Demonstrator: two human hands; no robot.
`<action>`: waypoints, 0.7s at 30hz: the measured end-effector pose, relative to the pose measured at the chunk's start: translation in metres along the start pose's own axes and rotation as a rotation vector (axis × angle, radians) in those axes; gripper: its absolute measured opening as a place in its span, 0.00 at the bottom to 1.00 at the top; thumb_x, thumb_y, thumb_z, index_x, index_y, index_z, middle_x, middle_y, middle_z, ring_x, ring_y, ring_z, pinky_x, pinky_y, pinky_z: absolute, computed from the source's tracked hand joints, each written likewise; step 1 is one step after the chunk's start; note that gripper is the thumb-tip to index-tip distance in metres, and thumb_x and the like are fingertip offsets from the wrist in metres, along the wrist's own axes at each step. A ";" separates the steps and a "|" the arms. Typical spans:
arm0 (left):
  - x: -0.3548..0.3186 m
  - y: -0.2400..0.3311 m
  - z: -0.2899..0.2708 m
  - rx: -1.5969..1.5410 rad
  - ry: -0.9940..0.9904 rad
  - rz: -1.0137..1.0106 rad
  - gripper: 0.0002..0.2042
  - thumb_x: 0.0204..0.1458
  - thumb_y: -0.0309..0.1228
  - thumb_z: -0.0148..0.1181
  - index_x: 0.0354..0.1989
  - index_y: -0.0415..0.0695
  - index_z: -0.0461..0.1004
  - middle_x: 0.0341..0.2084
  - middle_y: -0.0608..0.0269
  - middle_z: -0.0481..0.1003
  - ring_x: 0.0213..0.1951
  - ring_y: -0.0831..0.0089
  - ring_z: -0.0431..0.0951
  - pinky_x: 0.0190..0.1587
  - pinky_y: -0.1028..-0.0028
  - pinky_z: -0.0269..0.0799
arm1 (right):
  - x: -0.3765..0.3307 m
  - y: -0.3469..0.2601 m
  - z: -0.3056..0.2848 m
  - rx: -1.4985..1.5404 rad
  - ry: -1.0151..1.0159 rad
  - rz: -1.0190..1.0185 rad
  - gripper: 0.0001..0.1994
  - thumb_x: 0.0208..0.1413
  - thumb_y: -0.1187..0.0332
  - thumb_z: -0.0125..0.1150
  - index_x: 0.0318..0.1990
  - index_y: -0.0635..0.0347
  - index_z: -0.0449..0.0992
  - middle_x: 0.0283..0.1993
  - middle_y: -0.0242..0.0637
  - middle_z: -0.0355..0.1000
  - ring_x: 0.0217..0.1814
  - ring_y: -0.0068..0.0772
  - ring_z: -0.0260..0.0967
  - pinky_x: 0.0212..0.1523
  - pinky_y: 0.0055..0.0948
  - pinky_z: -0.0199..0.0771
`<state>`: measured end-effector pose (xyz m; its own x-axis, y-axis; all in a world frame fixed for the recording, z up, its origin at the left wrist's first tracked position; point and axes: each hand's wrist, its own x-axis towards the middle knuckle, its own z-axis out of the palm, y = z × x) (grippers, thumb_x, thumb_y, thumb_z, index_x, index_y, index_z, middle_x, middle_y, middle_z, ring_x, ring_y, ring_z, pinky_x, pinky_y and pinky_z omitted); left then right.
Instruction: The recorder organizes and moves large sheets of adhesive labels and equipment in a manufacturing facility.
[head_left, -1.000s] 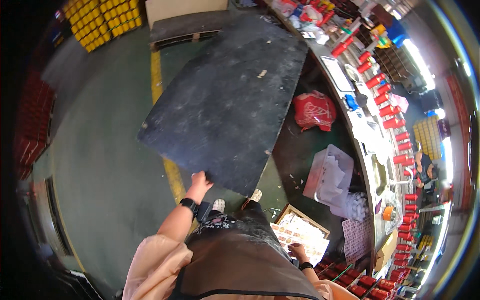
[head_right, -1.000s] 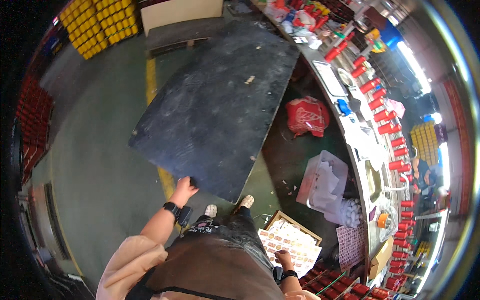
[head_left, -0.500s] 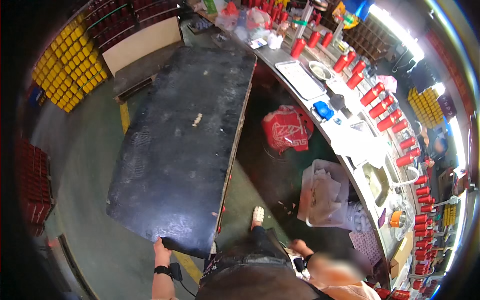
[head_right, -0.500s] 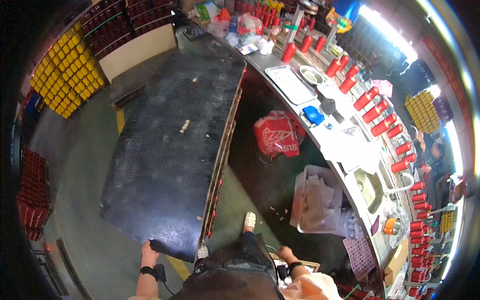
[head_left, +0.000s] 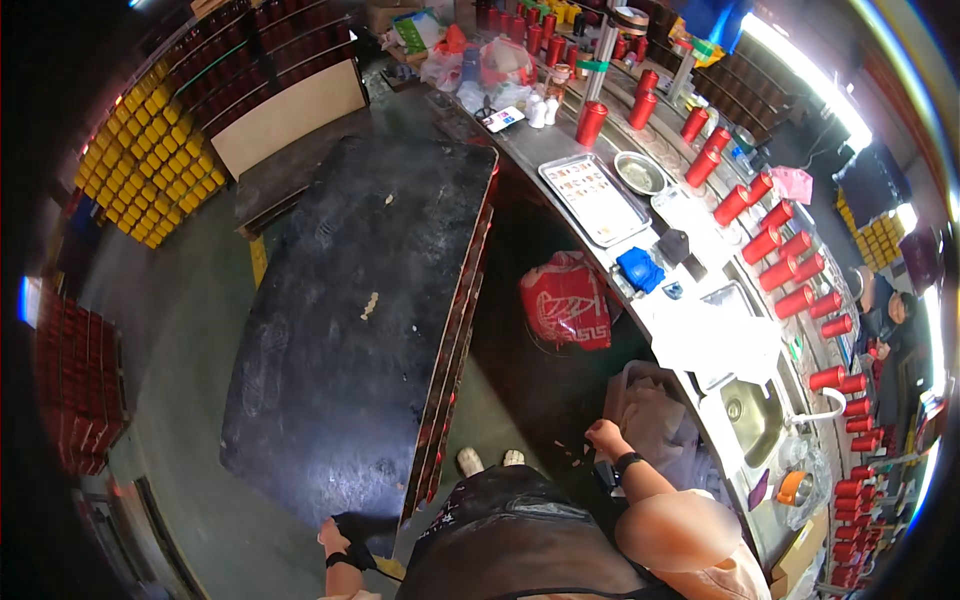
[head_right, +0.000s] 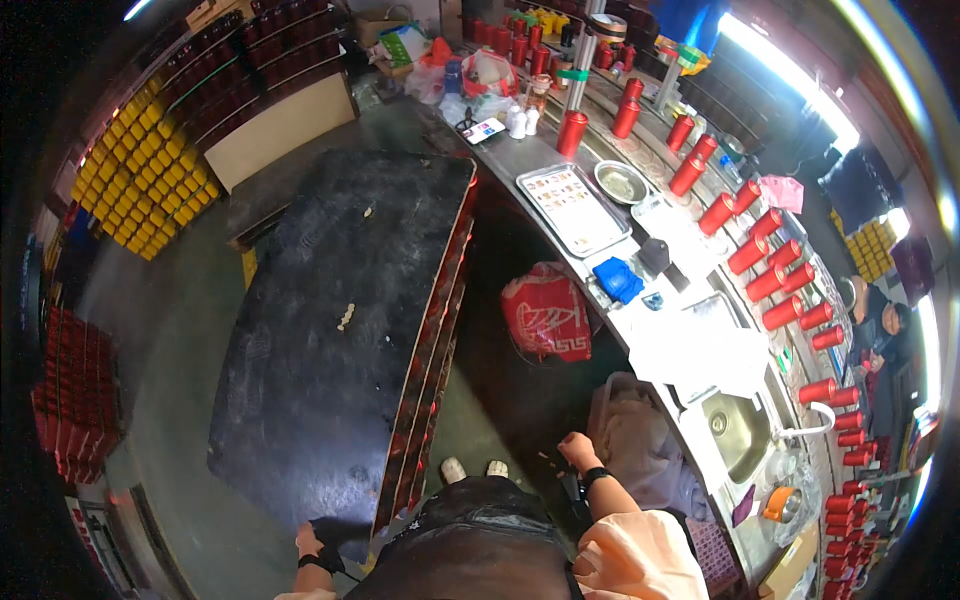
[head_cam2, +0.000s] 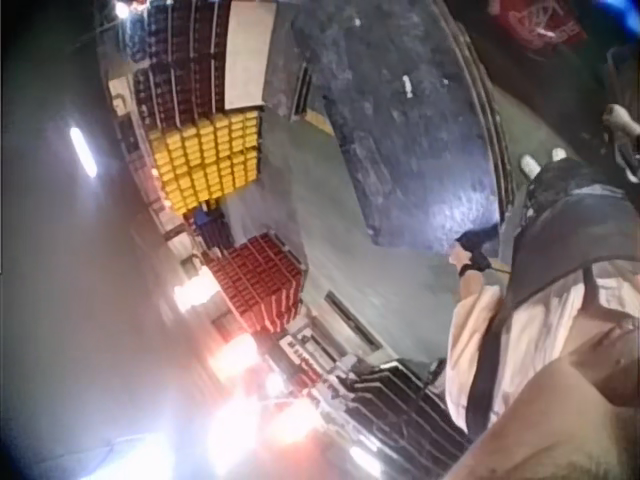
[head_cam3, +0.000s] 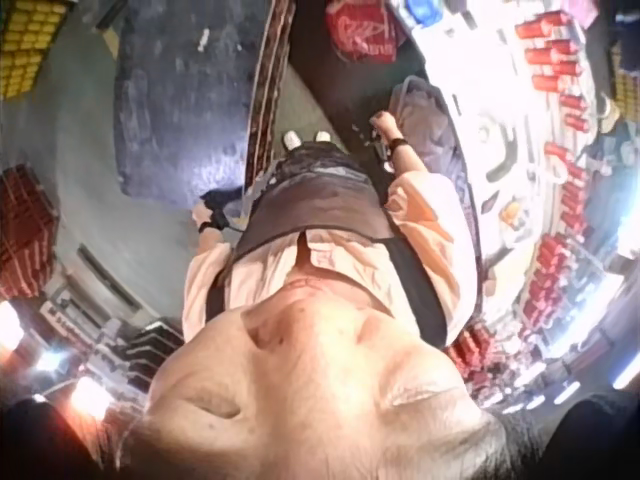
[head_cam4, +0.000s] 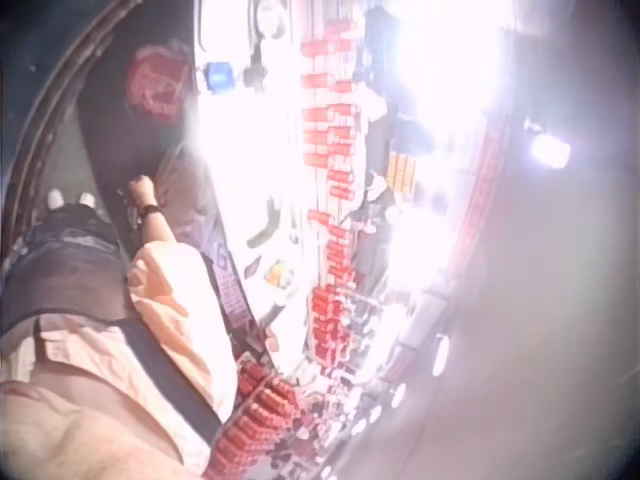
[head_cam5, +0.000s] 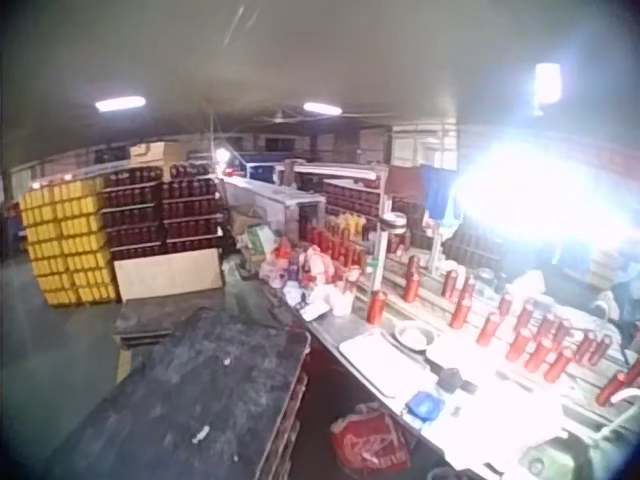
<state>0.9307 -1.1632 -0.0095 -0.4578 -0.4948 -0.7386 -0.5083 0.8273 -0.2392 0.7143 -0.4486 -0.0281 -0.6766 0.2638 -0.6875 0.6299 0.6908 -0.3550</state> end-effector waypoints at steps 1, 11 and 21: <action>0.011 0.000 0.003 -0.010 -0.005 0.010 0.43 0.17 0.32 0.75 0.53 0.39 0.65 0.46 0.47 0.72 0.49 0.60 0.74 0.48 0.67 0.72 | 0.015 -0.015 -0.006 0.026 0.005 -0.033 0.13 0.39 0.61 0.62 0.31 0.58 0.79 0.34 0.46 0.76 0.41 0.45 0.73 0.45 0.36 0.72; 0.000 0.042 0.002 -1.800 0.296 -0.589 0.24 0.45 0.35 0.56 0.48 0.31 0.66 0.48 0.48 0.71 0.41 0.53 0.75 0.42 0.60 0.72 | 0.157 -0.191 -0.083 -0.047 0.070 -0.320 0.07 0.42 0.64 0.59 0.27 0.55 0.80 0.34 0.47 0.75 0.41 0.48 0.72 0.44 0.40 0.73; -0.049 0.184 -0.077 -0.737 0.206 -1.110 0.25 0.44 0.42 0.59 0.42 0.30 0.69 0.43 0.43 0.71 0.44 0.57 0.74 0.41 0.66 0.72 | 0.340 -0.462 -0.209 -0.207 0.454 -0.679 0.13 0.47 0.64 0.60 0.41 0.54 0.73 0.41 0.48 0.71 0.46 0.52 0.69 0.46 0.44 0.70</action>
<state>0.8036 -1.0072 0.0309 0.3803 -0.8891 -0.2546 -0.9199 -0.3351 -0.2038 0.1135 -0.5377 0.0352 -0.9988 -0.0388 -0.0294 -0.0217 0.8948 -0.4460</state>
